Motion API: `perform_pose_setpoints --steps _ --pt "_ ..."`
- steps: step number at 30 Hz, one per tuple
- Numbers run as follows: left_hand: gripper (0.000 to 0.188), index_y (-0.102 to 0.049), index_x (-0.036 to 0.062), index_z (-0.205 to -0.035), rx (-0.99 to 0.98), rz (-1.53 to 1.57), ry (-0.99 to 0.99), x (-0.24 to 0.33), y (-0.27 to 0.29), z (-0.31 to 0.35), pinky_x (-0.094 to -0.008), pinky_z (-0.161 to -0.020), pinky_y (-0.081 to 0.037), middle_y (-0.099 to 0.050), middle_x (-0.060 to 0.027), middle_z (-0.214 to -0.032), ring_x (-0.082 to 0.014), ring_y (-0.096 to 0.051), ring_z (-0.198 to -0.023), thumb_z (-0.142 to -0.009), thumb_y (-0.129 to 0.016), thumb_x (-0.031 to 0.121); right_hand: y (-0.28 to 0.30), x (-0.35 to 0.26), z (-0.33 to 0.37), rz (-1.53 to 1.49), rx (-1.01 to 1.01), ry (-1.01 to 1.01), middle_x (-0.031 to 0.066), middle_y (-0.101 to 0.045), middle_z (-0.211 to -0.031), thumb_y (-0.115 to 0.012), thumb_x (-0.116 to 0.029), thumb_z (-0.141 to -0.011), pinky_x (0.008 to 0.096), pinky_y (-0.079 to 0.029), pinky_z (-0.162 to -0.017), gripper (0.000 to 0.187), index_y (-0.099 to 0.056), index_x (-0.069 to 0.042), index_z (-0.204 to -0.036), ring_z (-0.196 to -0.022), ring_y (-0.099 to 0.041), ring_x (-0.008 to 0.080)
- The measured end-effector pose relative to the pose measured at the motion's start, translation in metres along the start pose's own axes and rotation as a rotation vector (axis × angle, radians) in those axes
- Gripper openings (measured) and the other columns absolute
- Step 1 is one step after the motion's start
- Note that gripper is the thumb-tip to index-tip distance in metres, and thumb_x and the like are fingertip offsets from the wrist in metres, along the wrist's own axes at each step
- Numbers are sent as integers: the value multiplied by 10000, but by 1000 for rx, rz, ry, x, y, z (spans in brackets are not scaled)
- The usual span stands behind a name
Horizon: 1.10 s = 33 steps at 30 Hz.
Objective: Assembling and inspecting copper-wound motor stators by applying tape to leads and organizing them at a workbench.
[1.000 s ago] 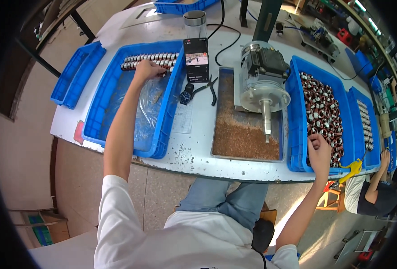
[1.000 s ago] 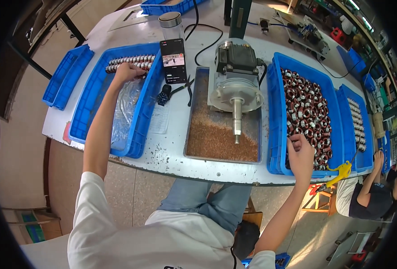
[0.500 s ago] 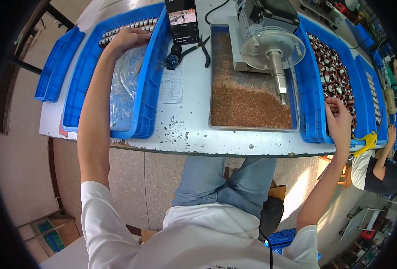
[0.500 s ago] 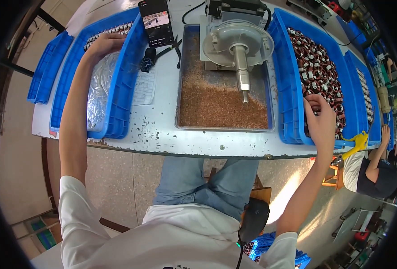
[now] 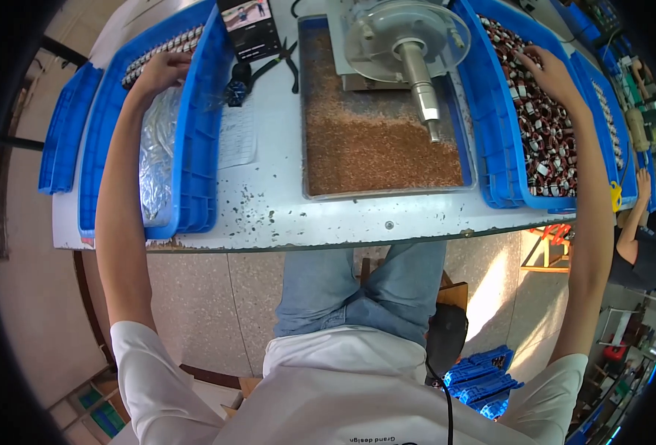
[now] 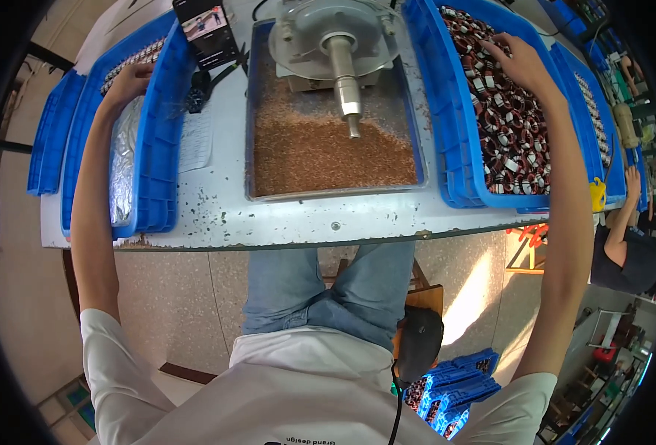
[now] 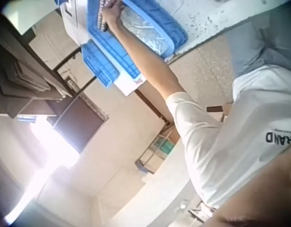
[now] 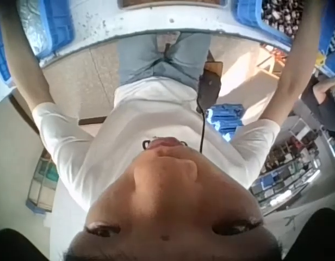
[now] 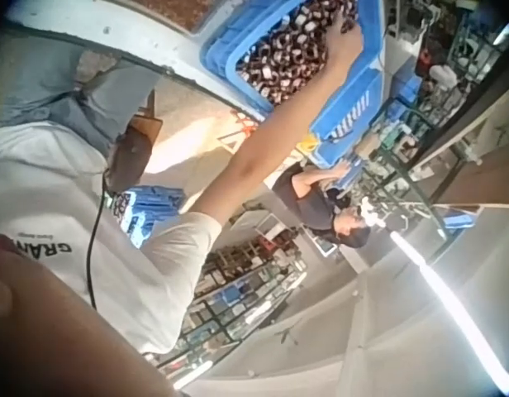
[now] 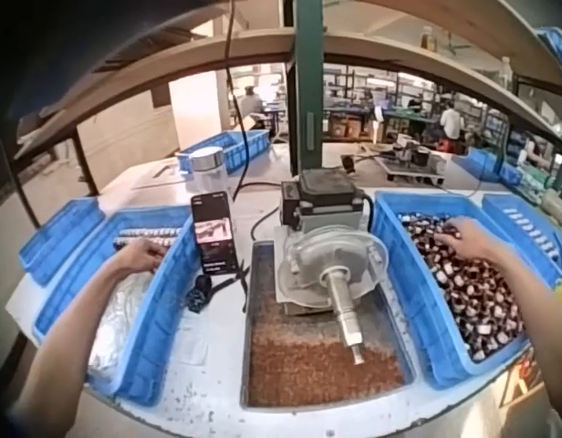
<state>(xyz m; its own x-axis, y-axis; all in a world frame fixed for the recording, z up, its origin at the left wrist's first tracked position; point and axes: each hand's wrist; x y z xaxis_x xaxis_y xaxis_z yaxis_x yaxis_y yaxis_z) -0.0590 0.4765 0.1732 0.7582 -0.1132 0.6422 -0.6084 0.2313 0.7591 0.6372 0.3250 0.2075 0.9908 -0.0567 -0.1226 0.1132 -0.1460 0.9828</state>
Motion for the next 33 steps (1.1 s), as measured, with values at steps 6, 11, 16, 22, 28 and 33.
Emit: perform_pose_setpoints --steps 6,11,16,22,28,33 --pt "217 -792 19 -1097 65 -86 -127 -2 -7 -14 -277 -718 -547 -742 -63 -881 -137 -648 -727 -912 -740 119 -60 65 -30 240 196 110 155 -611 -1384 -477 -622 -1046 470 -525 -926 637 -631 -118 -1403 -1074 -664 336" --pt "195 -799 20 -1061 192 -199 -124 2 -12 -1 -282 -708 -544 -746 -62 -873 -130 -640 -706 -907 -740 123 -63 34 -26 108 171 -23 176 -555 -1477 -417 -728 -1002 568 -394 -1146 750 -610 -146 -1434 -1459 -432 384" --pt "173 -799 20 -1018 233 -315 -138 2 -12 -3 -282 -714 -544 -744 -57 -853 -126 -635 -700 -900 -744 135 -61 28 -20 95 169 -111 162 -537 -1498 -406 -791 -963 541 -404 -1142 815 -608 -162 -1441 -1421 -470 385" --pt "165 -792 16 -990 237 -404 -188 2 -17 -11 -283 -723 -547 -738 -56 -837 -127 -649 -712 -896 -747 145 -61 54 -21 384 266 47 144 -529 -1452 -487 -626 -1042 442 -536 -893 633 -610 -141 -1429 -943 -682 300" --pt "148 -791 27 -988 253 -393 -198 1 -17 -7 -285 -741 -557 -737 -56 -831 -135 -671 -738 -884 -756 127 -48 31 -13 157 225 102 135 -607 -1339 -544 -509 -1057 418 -534 -815 507 -638 -126 -1375 -856 -667 279" --pt "168 -797 41 -1026 159 -285 -176 -3 -7 -8 -292 -758 -568 -746 -65 -861 -144 -683 -758 -876 -761 108 -41 14 -7 112 251 31 103 -690 -1196 -604 -410 -1041 416 -536 -856 388 -684 -125 -1292 -891 -675 294"
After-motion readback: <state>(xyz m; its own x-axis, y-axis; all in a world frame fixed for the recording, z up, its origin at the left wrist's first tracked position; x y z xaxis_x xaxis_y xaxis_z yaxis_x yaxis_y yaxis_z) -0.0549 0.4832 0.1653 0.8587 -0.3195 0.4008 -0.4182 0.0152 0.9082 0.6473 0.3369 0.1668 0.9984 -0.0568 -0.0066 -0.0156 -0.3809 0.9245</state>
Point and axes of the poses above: each hand's wrist, its own z-axis away from the middle knuckle, its own y-axis out of the back of the hand, x = y × z
